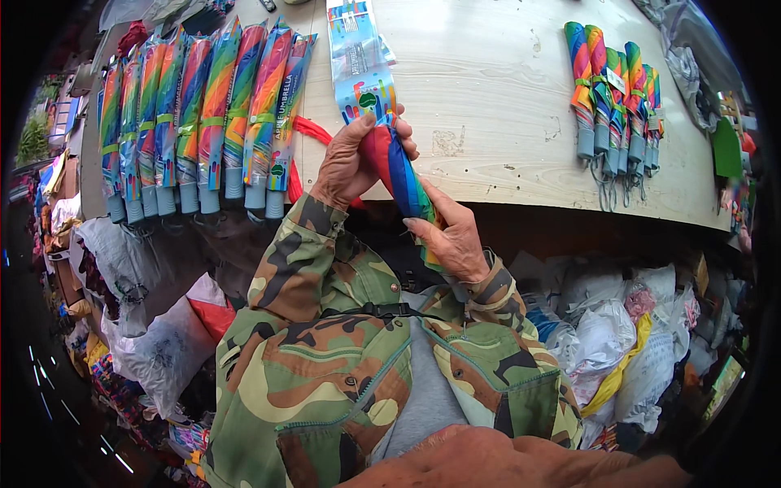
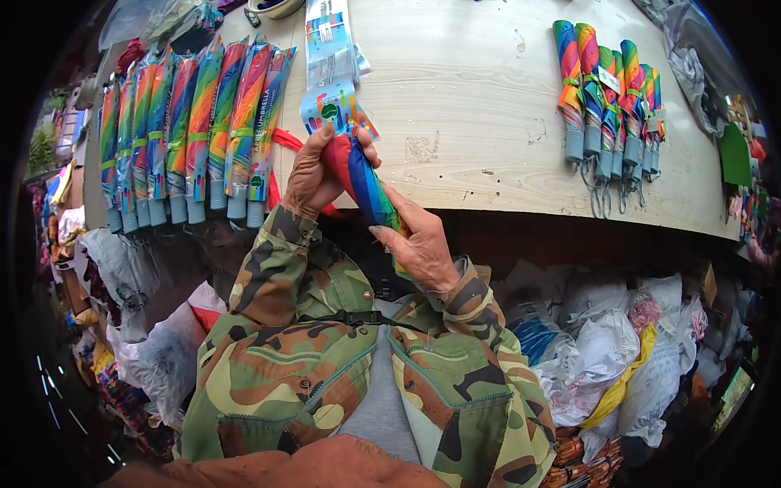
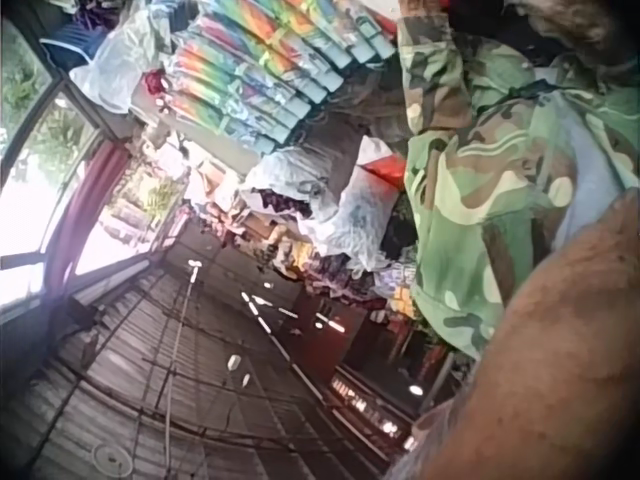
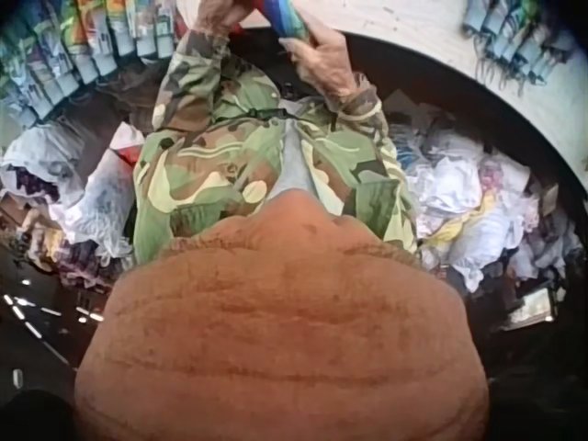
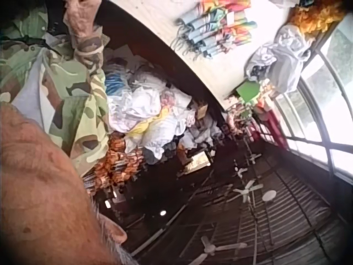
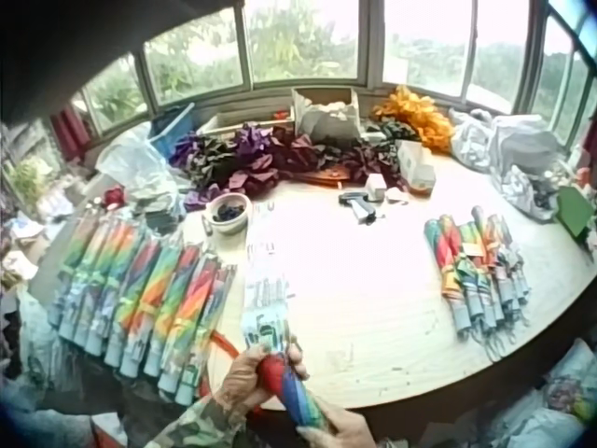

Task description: Manually inserting rainbow umbrellas into plastic packaging and applying stickers.

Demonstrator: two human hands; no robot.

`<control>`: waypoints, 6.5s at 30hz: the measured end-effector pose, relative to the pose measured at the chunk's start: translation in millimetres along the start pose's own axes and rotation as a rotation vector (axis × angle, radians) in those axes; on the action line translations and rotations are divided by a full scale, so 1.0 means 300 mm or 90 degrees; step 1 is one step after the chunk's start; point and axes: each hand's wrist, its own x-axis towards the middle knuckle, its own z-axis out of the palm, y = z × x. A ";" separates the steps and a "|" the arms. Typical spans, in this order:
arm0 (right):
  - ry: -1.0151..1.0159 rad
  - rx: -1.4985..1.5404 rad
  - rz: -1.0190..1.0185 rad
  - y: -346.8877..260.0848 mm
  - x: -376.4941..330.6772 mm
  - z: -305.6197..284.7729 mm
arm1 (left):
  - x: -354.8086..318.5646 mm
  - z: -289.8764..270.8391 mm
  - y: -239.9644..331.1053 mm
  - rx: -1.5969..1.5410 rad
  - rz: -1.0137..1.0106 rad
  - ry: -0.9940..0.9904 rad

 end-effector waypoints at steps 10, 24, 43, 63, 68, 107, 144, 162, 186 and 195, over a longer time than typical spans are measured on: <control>-0.147 0.807 0.393 0.053 -0.007 0.009 | -0.051 -0.019 -0.087 -0.027 -0.054 -0.138; -0.106 0.816 0.356 0.056 0.067 0.075 | -0.086 0.085 -0.057 0.199 -0.071 0.152; 0.063 -0.324 -0.147 -0.016 0.039 0.156 | -0.024 0.073 -0.013 0.318 -0.011 0.320; 0.179 -0.323 -0.049 0.018 0.003 0.210 | -0.128 0.018 -0.042 0.384 0.000 0.165; 0.175 -0.265 -0.133 -0.005 0.014 0.225 | -0.186 0.065 0.016 0.449 -0.089 0.247; 0.312 -0.164 -0.342 -0.079 0.134 0.178 | -0.200 0.147 -0.140 0.098 0.023 0.067; 0.364 -0.756 0.343 0.164 0.185 -0.533 | -0.413 0.108 0.262 1.081 0.200 0.341; 0.270 0.384 0.206 0.071 0.084 -0.289 | -0.179 0.129 -0.177 0.614 -0.229 0.102; 0.257 0.495 0.263 0.013 0.305 -0.143 | -0.225 0.174 -0.204 1.274 0.018 -0.103; -0.395 0.324 0.367 -0.046 0.178 -0.094 | -0.183 0.182 -0.126 0.601 0.036 0.095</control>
